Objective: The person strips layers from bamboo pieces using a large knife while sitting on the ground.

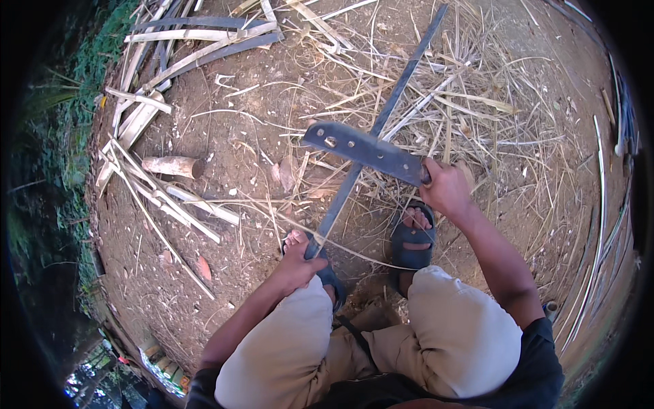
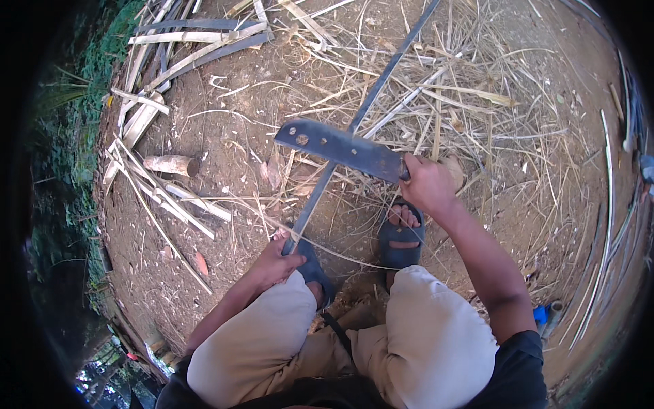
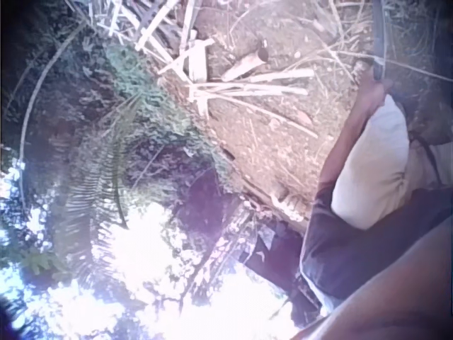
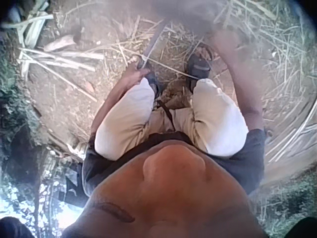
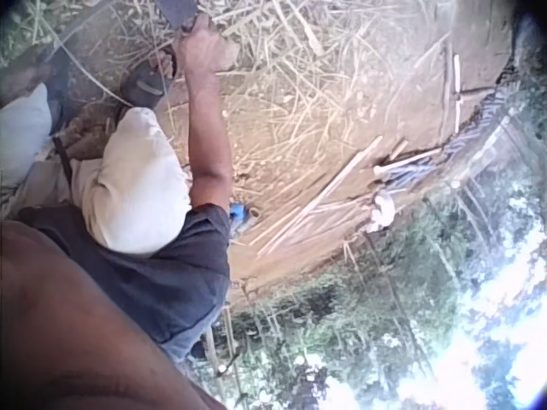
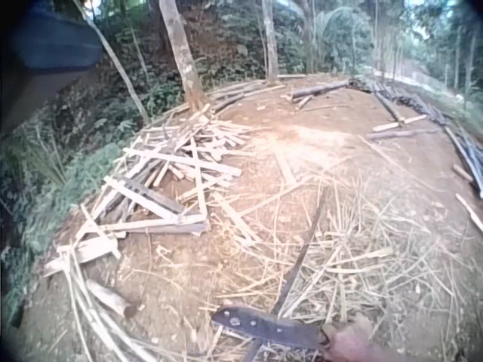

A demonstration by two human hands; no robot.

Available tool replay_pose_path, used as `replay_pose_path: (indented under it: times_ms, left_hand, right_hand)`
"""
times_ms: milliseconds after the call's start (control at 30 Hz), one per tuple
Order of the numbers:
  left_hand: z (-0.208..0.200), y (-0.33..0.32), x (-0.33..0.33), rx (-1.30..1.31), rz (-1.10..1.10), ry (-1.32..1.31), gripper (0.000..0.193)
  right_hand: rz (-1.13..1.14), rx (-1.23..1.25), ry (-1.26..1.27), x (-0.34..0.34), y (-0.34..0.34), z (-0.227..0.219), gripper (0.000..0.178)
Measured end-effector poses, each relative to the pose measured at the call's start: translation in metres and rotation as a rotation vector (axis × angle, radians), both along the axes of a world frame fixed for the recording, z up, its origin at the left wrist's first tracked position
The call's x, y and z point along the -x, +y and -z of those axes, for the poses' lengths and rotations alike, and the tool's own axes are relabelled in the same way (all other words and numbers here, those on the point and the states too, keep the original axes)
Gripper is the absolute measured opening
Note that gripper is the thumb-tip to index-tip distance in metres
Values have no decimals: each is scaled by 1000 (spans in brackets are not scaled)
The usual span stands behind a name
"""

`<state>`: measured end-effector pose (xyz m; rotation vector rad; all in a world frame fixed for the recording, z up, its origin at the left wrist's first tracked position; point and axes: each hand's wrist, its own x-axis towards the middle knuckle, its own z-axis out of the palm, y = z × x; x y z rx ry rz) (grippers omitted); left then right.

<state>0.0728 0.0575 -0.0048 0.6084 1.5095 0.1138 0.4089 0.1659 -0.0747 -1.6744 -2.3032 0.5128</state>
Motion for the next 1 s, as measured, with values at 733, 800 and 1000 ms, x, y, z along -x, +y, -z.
replay_pose_path:
  times_ms: [733, 800, 1000]
  left_hand:
    - [57, -105, 117, -65, 185, 270, 19]
    - [63, -124, 138, -140, 323, 413, 20]
    - [66, -132, 132, -332, 283, 468, 20]
  right_hand:
    - [-135, 129, -312, -27, 42, 36, 23]
    - [275, 253, -324, -35, 78, 36, 22]
    - [187, 278, -254, -29, 71, 30, 22]
